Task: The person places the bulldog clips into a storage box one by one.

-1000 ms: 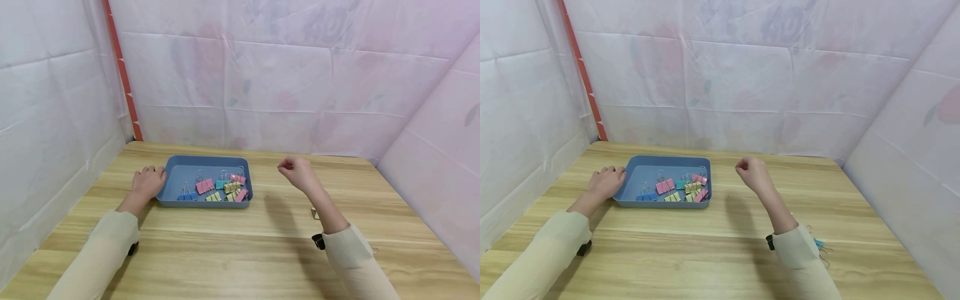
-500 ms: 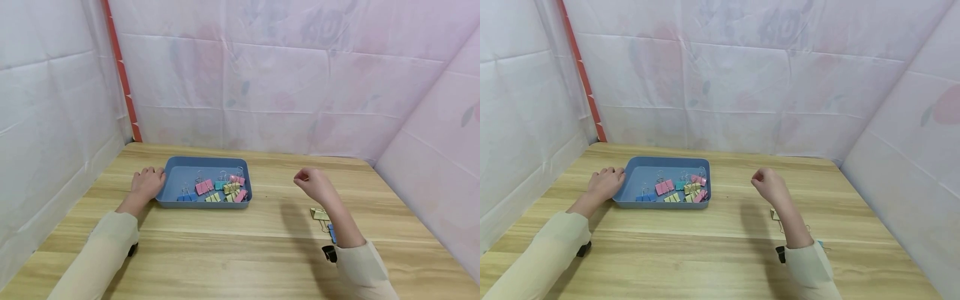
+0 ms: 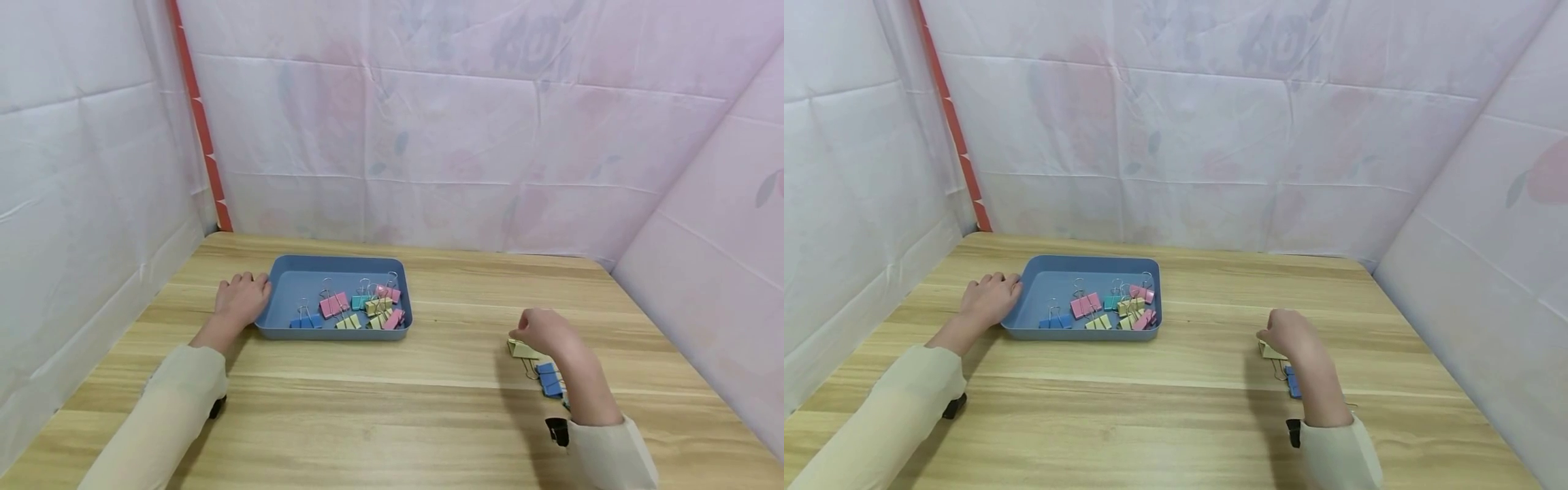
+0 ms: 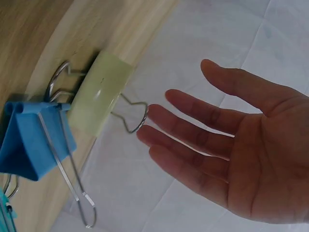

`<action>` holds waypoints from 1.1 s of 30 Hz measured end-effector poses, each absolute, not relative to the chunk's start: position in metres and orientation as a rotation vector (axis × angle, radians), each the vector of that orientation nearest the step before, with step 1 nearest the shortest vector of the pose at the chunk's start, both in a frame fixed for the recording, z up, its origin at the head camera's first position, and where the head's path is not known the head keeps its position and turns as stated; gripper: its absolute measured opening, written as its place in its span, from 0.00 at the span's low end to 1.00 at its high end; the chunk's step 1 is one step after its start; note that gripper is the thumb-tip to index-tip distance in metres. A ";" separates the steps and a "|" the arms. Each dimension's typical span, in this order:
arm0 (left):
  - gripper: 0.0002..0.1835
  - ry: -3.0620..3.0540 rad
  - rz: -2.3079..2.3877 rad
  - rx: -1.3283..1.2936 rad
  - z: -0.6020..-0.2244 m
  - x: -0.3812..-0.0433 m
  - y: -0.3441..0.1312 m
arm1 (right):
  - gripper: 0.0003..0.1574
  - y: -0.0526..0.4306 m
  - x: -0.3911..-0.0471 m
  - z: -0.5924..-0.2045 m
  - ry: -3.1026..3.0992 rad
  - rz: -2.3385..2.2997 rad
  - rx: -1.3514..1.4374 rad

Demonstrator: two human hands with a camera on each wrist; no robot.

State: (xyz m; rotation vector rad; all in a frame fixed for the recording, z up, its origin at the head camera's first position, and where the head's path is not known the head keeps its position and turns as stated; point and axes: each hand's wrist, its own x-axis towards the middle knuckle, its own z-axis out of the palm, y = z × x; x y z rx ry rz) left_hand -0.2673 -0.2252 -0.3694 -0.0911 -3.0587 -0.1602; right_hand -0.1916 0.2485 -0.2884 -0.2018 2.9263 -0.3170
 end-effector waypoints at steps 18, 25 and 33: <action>0.24 -3.065 -0.160 -0.093 -0.369 -0.267 -0.224 | 0.12 0.269 -0.195 -0.313 2.828 -0.279 -0.083; 0.24 -3.077 -0.160 -0.094 -0.369 -0.268 -0.224 | 0.08 0.260 -0.204 -0.316 2.853 -0.218 -0.178; 0.24 -3.069 -0.171 -0.094 -0.368 -0.268 -0.225 | 0.09 0.246 -0.219 -0.321 2.892 -0.197 -0.219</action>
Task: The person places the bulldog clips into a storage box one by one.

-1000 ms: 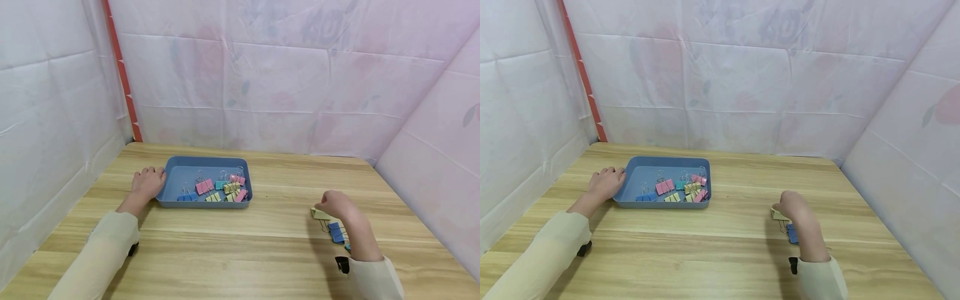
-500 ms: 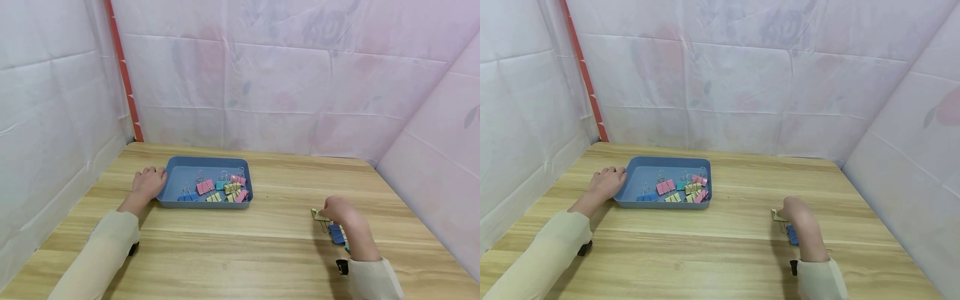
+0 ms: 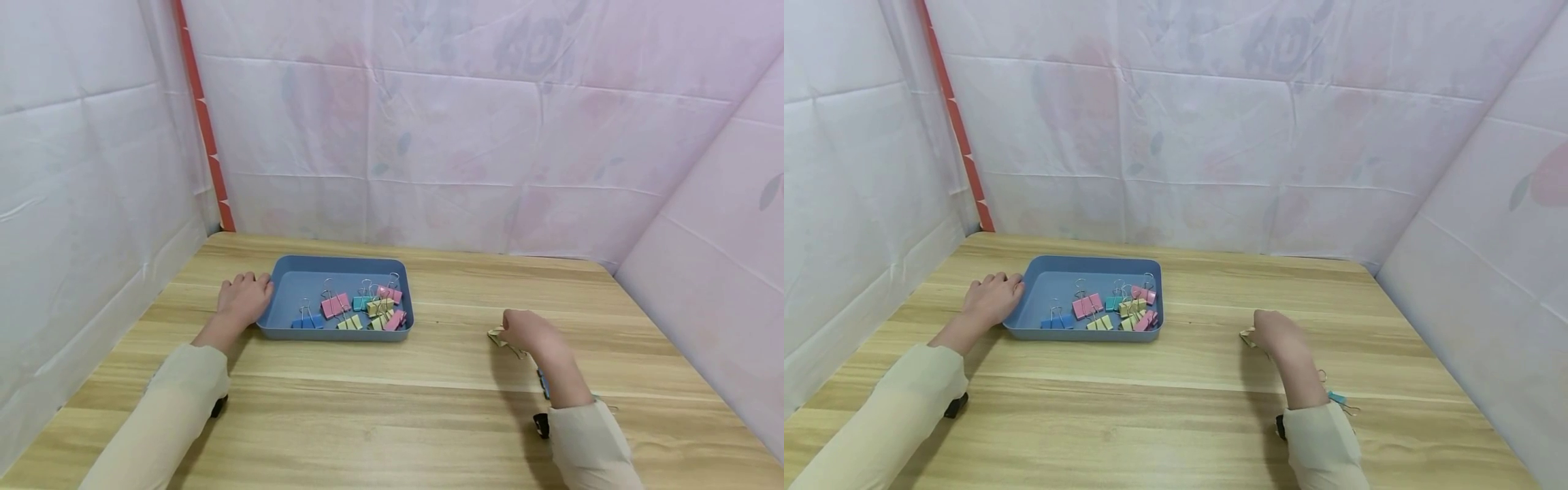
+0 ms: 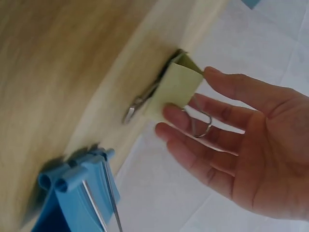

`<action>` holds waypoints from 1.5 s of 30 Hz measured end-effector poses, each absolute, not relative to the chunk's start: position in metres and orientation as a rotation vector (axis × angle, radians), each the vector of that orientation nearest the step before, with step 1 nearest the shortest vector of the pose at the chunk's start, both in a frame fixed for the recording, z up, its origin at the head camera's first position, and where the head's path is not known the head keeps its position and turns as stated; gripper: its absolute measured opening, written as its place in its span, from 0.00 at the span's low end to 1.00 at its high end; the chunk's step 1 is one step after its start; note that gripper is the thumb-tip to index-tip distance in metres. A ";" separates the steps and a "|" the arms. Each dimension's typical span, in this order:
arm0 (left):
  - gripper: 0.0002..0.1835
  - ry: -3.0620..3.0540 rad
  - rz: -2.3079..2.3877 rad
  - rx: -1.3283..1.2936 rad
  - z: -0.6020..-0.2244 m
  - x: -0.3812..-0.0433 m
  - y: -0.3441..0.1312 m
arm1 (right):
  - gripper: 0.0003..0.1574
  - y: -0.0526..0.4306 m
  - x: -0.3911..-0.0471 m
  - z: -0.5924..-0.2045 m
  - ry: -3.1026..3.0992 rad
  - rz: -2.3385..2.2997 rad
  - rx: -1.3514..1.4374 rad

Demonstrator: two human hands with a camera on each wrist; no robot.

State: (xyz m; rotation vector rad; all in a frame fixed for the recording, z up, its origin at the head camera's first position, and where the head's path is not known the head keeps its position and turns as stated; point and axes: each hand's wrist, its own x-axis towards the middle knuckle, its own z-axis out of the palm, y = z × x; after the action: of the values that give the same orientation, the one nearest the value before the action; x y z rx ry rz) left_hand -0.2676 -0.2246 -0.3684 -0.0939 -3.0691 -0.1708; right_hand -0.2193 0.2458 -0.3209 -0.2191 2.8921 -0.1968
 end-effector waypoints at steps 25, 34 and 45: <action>0.24 -3.071 -0.191 -0.081 -0.371 -0.269 -0.224 | 0.35 0.237 -0.244 -0.328 2.793 -0.415 -0.068; 0.24 -3.068 -0.176 -0.087 -0.369 -0.269 -0.225 | 0.19 0.246 -0.259 -0.338 2.723 -0.577 0.092; 0.25 -3.082 -0.177 -0.095 -0.370 -0.269 -0.225 | 0.08 0.237 -0.254 -0.330 2.723 -0.580 -0.006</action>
State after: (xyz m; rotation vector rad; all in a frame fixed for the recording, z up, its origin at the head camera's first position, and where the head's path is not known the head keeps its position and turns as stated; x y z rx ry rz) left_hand -0.2686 -0.2254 -0.3695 -0.0954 -3.0817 -0.1769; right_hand -0.2540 0.2368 -0.3300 -0.0061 2.7227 -0.5800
